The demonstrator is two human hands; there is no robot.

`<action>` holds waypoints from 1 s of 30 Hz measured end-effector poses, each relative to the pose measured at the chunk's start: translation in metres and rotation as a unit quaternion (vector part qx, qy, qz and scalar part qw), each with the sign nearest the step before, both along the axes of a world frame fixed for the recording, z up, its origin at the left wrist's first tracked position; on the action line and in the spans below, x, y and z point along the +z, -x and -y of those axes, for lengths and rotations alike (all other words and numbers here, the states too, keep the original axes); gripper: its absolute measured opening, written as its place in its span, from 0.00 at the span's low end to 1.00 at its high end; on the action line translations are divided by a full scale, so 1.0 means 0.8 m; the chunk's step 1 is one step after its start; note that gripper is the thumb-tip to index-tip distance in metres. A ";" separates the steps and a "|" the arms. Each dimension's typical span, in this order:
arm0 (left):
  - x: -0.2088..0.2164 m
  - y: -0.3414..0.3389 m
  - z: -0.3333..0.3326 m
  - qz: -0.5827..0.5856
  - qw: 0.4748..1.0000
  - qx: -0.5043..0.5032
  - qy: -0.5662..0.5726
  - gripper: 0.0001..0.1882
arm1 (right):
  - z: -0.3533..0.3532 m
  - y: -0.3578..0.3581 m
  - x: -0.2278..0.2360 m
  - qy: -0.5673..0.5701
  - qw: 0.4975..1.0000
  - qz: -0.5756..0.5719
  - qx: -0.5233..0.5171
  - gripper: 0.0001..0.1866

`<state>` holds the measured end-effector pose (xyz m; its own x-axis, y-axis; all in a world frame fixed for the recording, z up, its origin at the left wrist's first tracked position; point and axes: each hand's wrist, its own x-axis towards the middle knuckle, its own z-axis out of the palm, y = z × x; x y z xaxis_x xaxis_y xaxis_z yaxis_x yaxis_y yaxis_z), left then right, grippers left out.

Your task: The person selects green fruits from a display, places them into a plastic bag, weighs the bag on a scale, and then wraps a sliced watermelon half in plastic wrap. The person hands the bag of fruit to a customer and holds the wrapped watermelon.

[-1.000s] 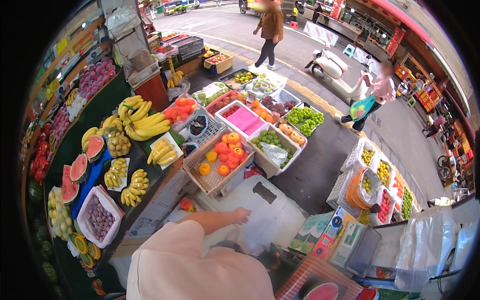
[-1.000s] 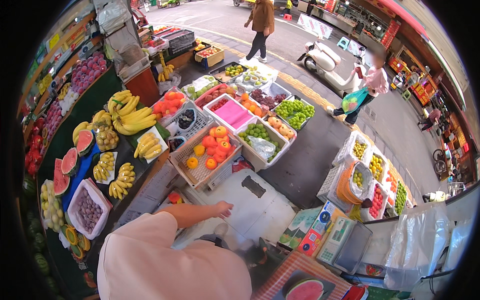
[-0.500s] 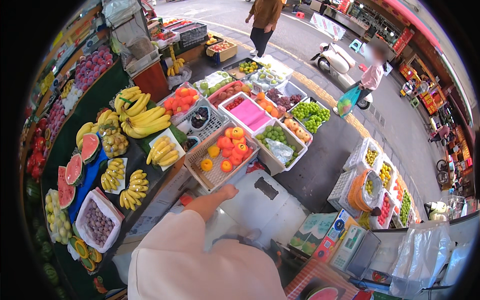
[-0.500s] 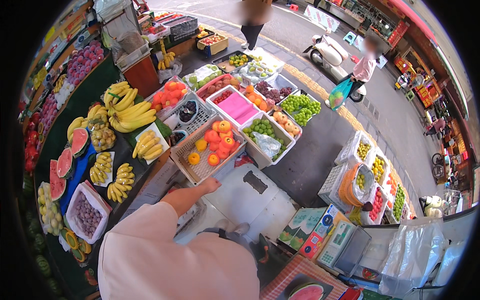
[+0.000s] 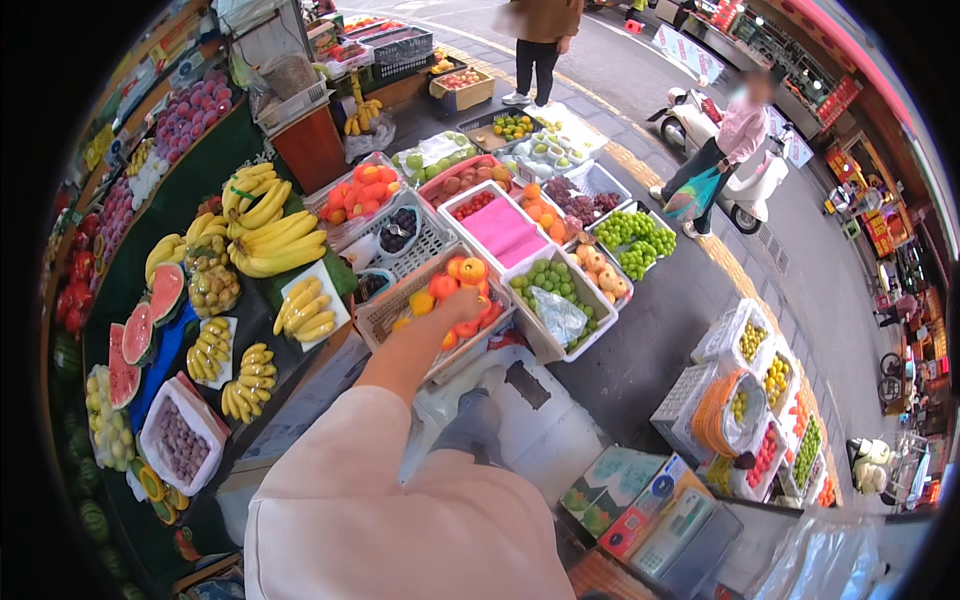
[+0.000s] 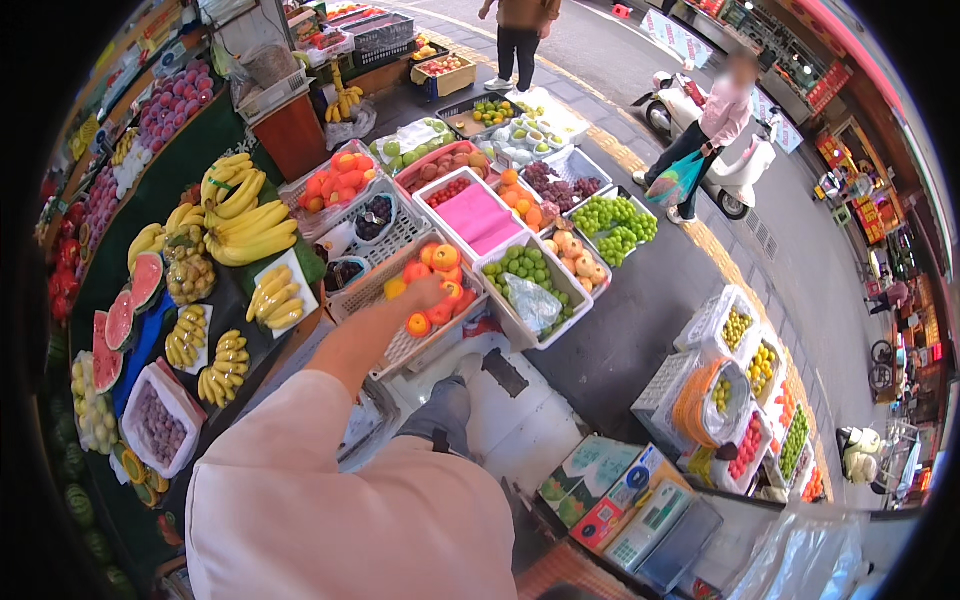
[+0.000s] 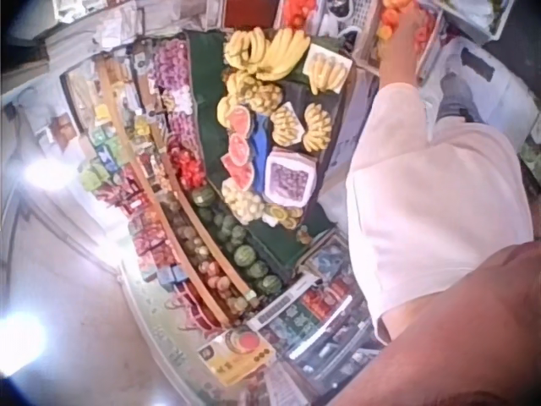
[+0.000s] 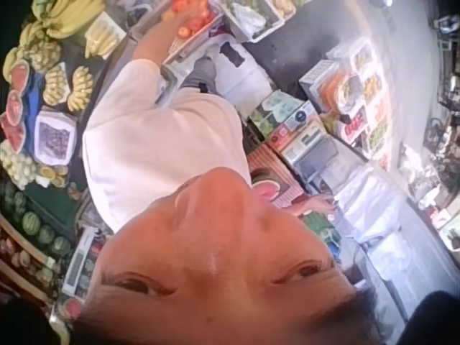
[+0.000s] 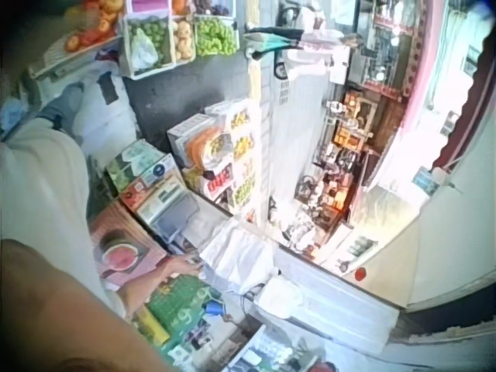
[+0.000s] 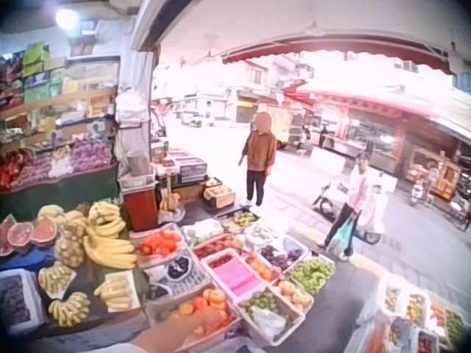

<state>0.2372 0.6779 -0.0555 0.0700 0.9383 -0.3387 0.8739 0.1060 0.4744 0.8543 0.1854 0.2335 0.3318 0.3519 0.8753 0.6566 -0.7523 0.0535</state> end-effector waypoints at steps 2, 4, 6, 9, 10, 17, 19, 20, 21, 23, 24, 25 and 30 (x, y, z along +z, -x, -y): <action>0.001 0.036 -0.076 -0.018 0.997 0.015 -0.075 0.25 | -0.056 0.004 -0.022 0.026 0.998 -0.059 0.016 0.18; 0.008 0.063 -0.149 -0.036 0.994 0.046 -0.090 0.24 | -0.114 0.035 -0.035 0.027 0.987 -0.153 0.031 0.20; 0.032 0.063 -0.212 -0.034 0.994 0.084 -0.056 0.23 | -0.147 0.061 -0.047 0.083 0.988 -0.134 -0.003 0.20; 0.050 0.072 -0.290 -0.037 0.995 0.086 -0.025 0.23 | -0.164 0.057 -0.080 0.134 0.977 -0.166 0.025 0.22; 0.030 0.088 -0.321 -0.046 0.996 0.081 -0.001 0.23 | -0.170 0.054 -0.091 0.165 0.972 -0.167 0.013 0.22; 0.022 0.044 -0.515 -0.055 0.998 0.007 -0.034 0.24 | -0.184 0.093 -0.090 0.279 0.957 -0.078 0.010 0.17; 0.028 0.022 -0.565 0.003 0.996 0.035 -0.083 0.29 | -0.186 0.095 -0.091 0.287 0.947 -0.142 -0.042 0.15; 0.039 0.001 -0.586 0.017 0.995 0.028 -0.092 0.29 | -0.179 0.097 -0.096 0.317 0.943 -0.085 -0.052 0.13; 0.056 -0.018 -0.601 0.035 0.994 0.022 -0.100 0.30 | -0.160 0.090 -0.104 0.347 0.935 -0.026 -0.064 0.12; 0.079 -0.043 -0.620 0.039 0.995 0.014 -0.093 0.29 | -0.136 0.074 -0.122 0.405 0.907 0.088 -0.076 0.11; 0.086 -0.050 -0.626 0.027 0.996 0.012 -0.078 0.28 | -0.140 0.073 -0.126 0.410 0.908 0.056 -0.061 0.11; 0.095 -0.056 -0.632 0.015 0.998 0.009 -0.064 0.26 | -0.146 0.072 -0.132 0.416 0.908 0.008 -0.050 0.12; 0.091 -0.064 -0.640 0.024 0.999 0.030 -0.023 0.29 | -0.184 0.072 -0.148 0.419 0.889 -0.180 -0.036 0.14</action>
